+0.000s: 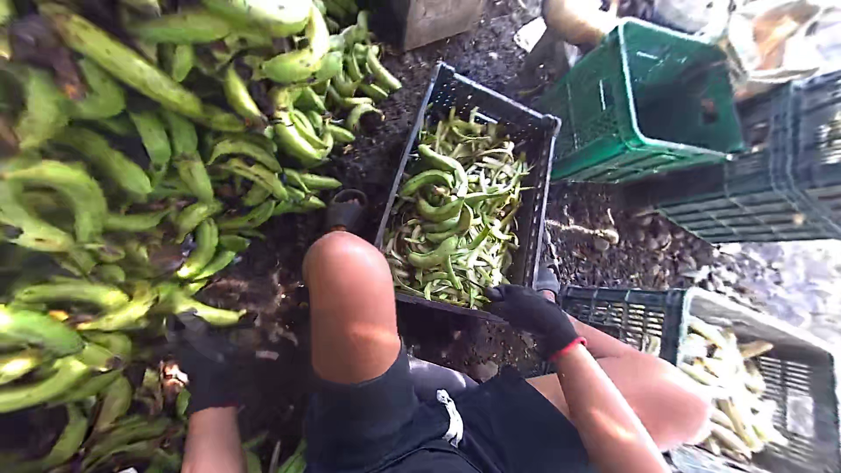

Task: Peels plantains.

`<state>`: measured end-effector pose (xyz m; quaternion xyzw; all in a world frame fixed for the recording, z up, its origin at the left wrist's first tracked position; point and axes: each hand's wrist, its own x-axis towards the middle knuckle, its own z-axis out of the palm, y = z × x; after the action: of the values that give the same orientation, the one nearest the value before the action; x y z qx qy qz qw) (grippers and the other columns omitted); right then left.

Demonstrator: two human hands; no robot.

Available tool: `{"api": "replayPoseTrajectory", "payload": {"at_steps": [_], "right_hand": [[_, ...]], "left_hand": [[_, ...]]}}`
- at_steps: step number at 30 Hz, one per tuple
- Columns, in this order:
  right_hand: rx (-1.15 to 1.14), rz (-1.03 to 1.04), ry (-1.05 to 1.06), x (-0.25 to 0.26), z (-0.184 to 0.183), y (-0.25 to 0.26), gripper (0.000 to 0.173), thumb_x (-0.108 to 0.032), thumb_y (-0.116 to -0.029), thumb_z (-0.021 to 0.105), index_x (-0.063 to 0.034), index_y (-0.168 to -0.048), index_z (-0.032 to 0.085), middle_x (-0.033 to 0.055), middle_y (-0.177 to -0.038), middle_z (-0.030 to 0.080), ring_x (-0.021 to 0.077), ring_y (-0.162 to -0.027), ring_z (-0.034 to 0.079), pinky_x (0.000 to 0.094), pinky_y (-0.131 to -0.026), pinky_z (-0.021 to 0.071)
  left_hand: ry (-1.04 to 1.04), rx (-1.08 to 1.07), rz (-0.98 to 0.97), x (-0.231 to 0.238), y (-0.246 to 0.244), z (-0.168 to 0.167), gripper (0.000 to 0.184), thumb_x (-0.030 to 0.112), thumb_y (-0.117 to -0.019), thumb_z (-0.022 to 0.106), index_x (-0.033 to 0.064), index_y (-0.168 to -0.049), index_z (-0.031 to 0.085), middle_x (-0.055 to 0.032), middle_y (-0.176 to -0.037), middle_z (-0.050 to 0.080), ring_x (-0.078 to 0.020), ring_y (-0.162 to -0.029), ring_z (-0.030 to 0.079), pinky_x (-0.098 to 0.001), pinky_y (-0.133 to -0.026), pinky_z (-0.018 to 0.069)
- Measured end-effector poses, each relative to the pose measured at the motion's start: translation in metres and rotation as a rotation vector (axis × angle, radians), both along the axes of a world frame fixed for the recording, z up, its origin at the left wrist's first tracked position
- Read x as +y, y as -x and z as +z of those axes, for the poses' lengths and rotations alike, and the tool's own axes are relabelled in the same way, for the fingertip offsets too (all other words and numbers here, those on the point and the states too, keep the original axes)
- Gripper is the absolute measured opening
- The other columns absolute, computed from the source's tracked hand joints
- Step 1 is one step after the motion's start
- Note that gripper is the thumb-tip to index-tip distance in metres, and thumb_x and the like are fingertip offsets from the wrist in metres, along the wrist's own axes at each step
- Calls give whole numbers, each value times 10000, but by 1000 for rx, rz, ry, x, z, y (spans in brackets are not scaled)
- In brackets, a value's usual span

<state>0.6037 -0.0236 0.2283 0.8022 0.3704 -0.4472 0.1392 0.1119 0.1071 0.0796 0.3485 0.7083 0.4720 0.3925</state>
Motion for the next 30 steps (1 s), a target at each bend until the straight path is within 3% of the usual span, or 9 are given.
{"api": "replayPoseTrajectory", "payload": {"at_steps": [2,5,8,12,14,16,23,25,30], "right_hand": [[41,-12,-86,3,7,-7,435,-423,-976,657,-41,-1184,661,211,-1083,678,369,-1016,650,628,-902,485],[120,-143,-319,-7,11,-26,377,-411,-979,677,-61,-1120,674,170,-983,687,312,-911,665,585,-834,525],[270,-373,-571,-16,28,-29,332,-355,-1005,663,-36,-1090,626,96,-853,637,187,-732,624,414,-704,544],[720,-714,-981,-8,41,-11,249,-238,-1072,540,-30,-1206,564,24,-819,672,115,-689,676,305,-683,613],[796,-710,-1065,-2,50,2,329,-273,-1111,420,-17,-1284,533,26,-781,680,117,-649,674,285,-604,589],[846,-714,-1079,2,49,10,387,-314,-1119,378,-8,-1313,514,12,-710,627,113,-576,629,292,-559,571],[860,-942,-939,-1,23,19,522,-455,-1121,318,-17,-1313,528,36,-715,585,140,-524,582,318,-510,560],[829,-935,-1109,-5,27,17,483,-387,-1127,296,1,-1214,569,14,-673,593,114,-517,589,292,-521,562],[663,-839,-1823,-12,50,12,476,-391,-1110,284,-33,-1297,535,-43,-680,655,73,-559,616,276,-559,569]], "left_hand": [[-330,-486,-160,32,-32,51,458,376,-1113,251,71,-1429,384,-77,-1244,608,-176,-1108,635,-401,-944,569],[-439,-829,-428,89,-80,122,639,693,-949,490,213,-1370,482,-42,-1205,643,-238,-1123,637,-516,-982,536],[-416,-799,-624,117,-156,197,266,390,-1076,412,277,-1302,496,43,-1150,668,-195,-1135,651,-480,-1012,532],[-519,-578,-924,119,-269,256,527,189,-1029,559,117,-1478,294,-79,-1251,616,-244,-1125,652,-467,-985,560],[-459,-185,-1052,98,-311,263,579,254,-982,666,112,-1482,409,-60,-1263,626,-160,-1078,652,-373,-917,579],[-325,17,-1183,73,-337,251,568,301,-976,685,256,-1486,438,-27,-1333,609,-154,-1094,633,-397,-884,561],[-278,-230,-1293,38,-400,186,690,74,-920,705,193,-1521,388,-11,-1406,557,-134,-1197,603,-364,-1003,535],[-325,-192,-1352,36,-404,178,690,92,-933,691,187,-1536,367,-5,-1455,530,-123,-1237,581,-352,-1030,515],[-359,-188,-1448,29,-407,168,662,163,-978,663,297,-1548,353,50,-1501,493,-111,-1237,575,-347,-979,537]]}}
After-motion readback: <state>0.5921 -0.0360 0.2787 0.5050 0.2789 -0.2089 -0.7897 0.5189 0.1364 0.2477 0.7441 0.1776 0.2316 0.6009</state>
